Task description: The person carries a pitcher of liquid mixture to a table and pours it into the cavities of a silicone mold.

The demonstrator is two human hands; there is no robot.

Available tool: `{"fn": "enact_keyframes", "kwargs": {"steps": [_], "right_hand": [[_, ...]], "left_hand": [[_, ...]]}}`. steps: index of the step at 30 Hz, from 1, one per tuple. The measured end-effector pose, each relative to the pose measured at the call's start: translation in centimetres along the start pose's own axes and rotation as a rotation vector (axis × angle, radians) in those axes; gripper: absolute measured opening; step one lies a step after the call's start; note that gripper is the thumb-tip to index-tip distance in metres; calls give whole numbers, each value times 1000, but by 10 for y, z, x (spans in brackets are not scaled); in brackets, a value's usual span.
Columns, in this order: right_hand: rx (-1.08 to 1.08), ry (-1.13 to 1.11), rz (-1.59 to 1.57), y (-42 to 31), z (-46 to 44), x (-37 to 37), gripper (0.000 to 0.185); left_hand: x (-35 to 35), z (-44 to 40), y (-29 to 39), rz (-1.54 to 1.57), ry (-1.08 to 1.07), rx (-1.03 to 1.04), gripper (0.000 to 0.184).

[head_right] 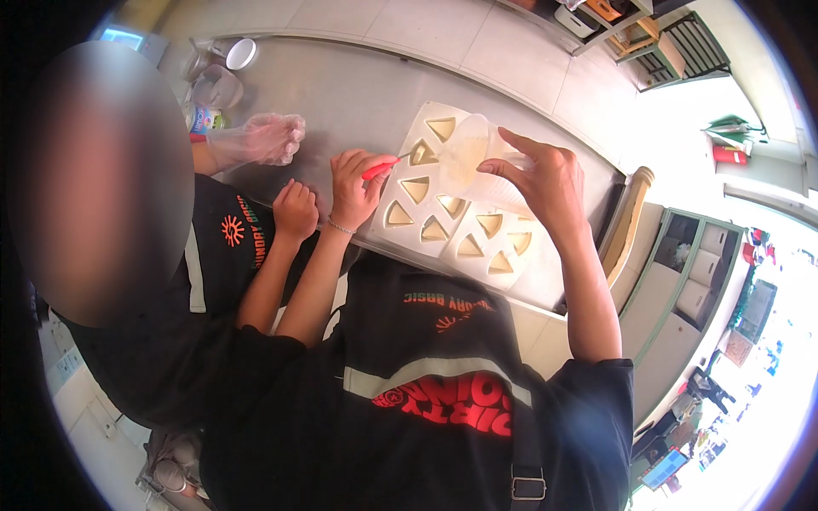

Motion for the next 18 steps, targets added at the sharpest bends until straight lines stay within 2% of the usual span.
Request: {"fn": "enact_keyframes", "kwargs": {"steps": [7,10,16,18], "right_hand": [[68,-37,5,5,2,1,69],[-58,46,15,13,3,2,72],[-30,62,-52,13,10,-10,68],[-3,102,-189,16,13,-16,62]], "left_hand": [[3,-1,6,10,-1,22,25],[3,1,7,31,-1,11,26],[0,0,5,16,3,10,26],[1,-1,5,28,-15,18,26]]}}
Point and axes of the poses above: each hand's wrist, its own z-axis away from the middle knuckle, its own x-axis out of the palm, y = z × x, the point moved 5 cm from there along -z, towards the middle knuckle, and after that the axes turned 6 degrees about -z, right-handed, at the moved point
